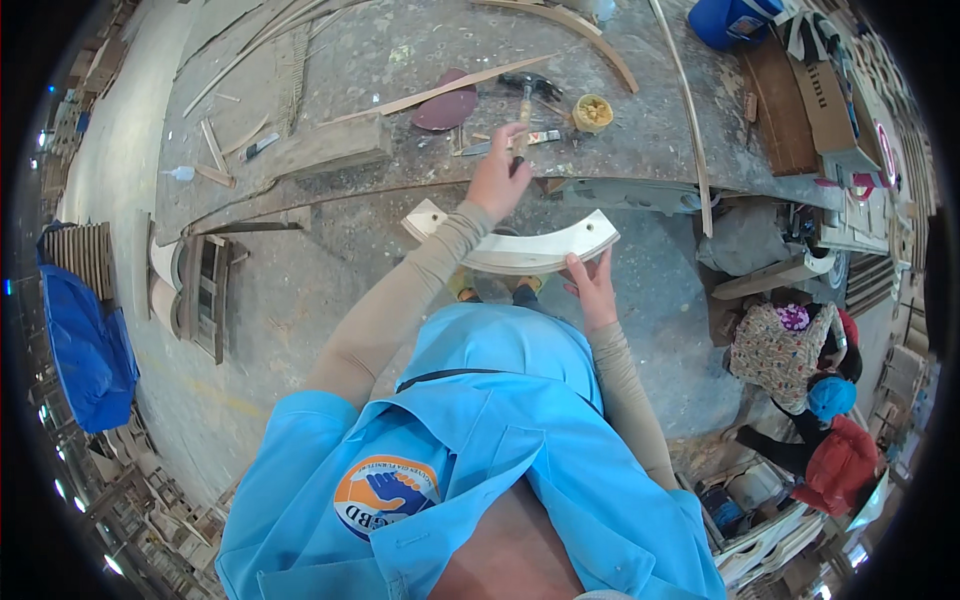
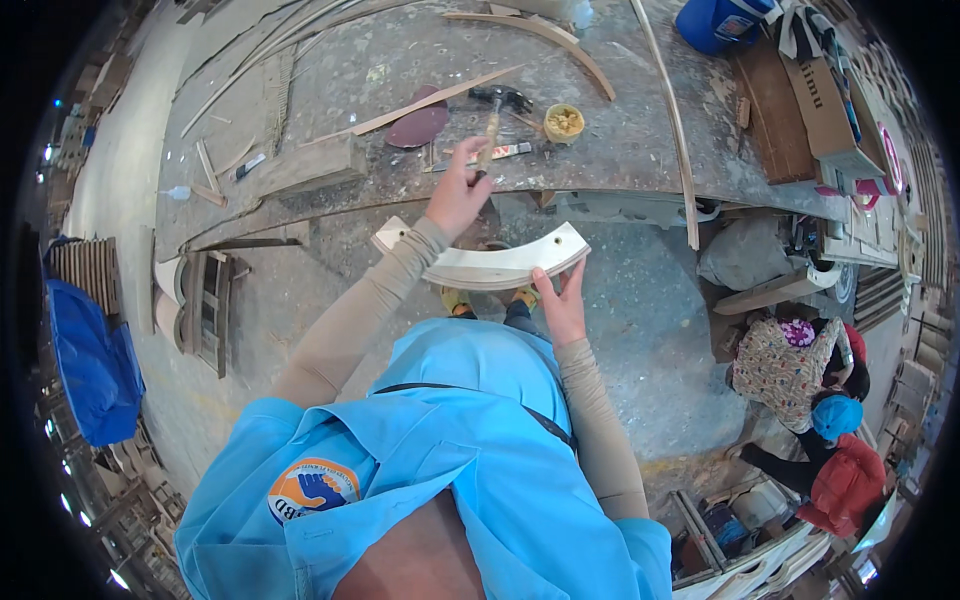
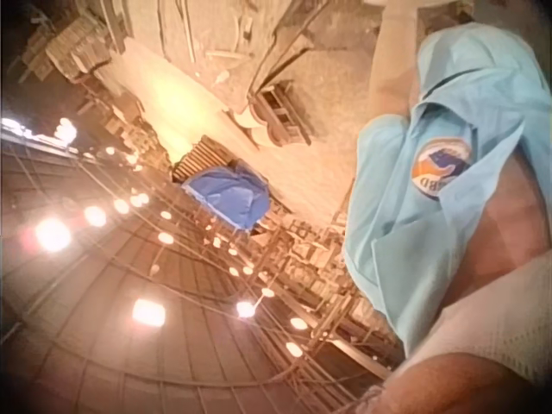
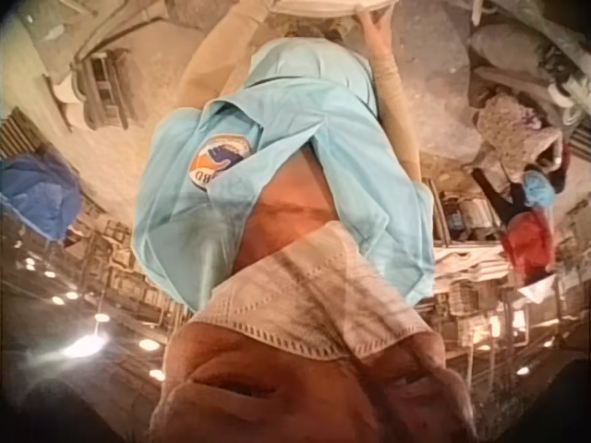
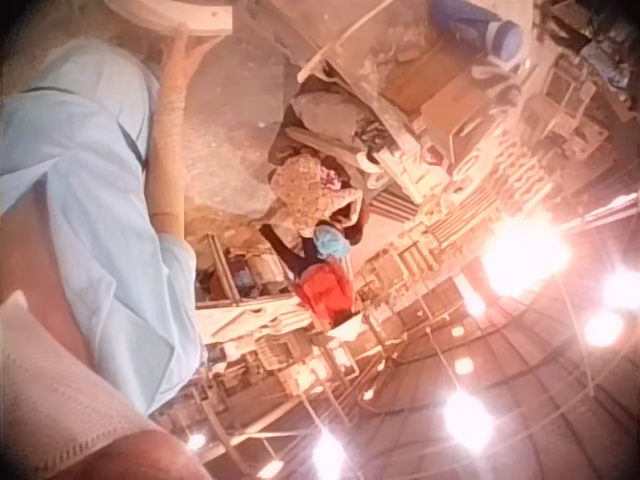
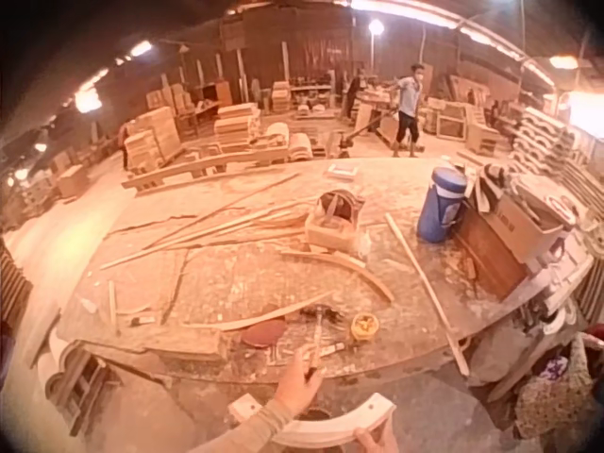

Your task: The person applies glue to a wooden frame and attaches a curved wooden piece to it. They then pick up a separate curved wooden component from the floor and use a utility knife to trim or clean its edges. The person handles the pieces individually, moving them between a workbench and the floor.

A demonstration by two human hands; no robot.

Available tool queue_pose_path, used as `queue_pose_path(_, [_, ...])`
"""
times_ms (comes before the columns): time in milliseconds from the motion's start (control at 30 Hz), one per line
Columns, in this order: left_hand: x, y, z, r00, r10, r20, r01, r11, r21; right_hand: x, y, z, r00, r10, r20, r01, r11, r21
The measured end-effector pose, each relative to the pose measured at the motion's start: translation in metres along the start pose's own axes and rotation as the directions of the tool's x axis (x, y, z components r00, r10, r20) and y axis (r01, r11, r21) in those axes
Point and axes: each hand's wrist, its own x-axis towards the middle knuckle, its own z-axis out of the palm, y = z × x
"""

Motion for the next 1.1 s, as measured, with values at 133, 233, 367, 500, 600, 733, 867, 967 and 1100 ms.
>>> queue_pose_path(133, [0.003, 0.02, -0.02, 0.989, -0.097, 0.115, 0.094, 0.995, 0.024, 0.026, -0.014, 0.0, 0.999, 0.029, -0.019, -0.029, 0.999, 0.014])
queue_pose_path(233, [0.005, 0.028, -0.025, 0.988, -0.092, 0.125, 0.097, 0.995, -0.037, 0.039, -0.021, 0.001, 1.0, 0.01, -0.009, -0.009, 0.998, 0.056])
queue_pose_path(367, [0.015, 0.045, -0.027, 0.988, -0.045, 0.146, 0.063, 0.99, -0.122, 0.05, -0.022, -0.002, 1.0, 0.0, 0.023, 0.001, 0.999, -0.05])
queue_pose_path(500, [0.04, 0.064, -0.022, 0.974, 0.011, 0.227, 0.0, 0.999, -0.047, 0.054, -0.018, -0.006, 0.995, -0.09, 0.046, 0.093, 0.994, -0.059])
queue_pose_path(600, [0.065, 0.076, -0.007, 0.944, 0.038, 0.328, -0.033, 0.999, -0.02, 0.057, -0.024, -0.007, 0.998, -0.01, 0.056, 0.01, 1.0, -0.006])
queue_pose_path(733, [0.093, 0.096, 0.029, 0.883, -0.053, 0.467, 0.104, 0.991, -0.085, 0.066, -0.025, -0.007, 0.996, -0.07, 0.054, 0.073, 0.995, -0.062])
queue_pose_path(867, [0.12, 0.101, 0.087, 0.869, -0.085, 0.488, 0.148, 0.985, -0.092, 0.069, -0.025, -0.008, 0.99, -0.032, 0.135, 0.032, 0.999, 0.007])
queue_pose_path(967, [0.151, 0.078, 0.145, 0.952, -0.015, 0.305, 0.07, 0.983, -0.168, 0.059, -0.034, -0.007, 0.977, -0.038, 0.21, 0.023, 0.997, 0.075])
queue_pose_path(1100, [0.169, 0.045, 0.197, 0.969, 0.239, 0.055, -0.24, 0.971, 0.009, 0.062, -0.022, -0.008, 0.985, -0.06, 0.163, 0.065, 0.998, -0.022])
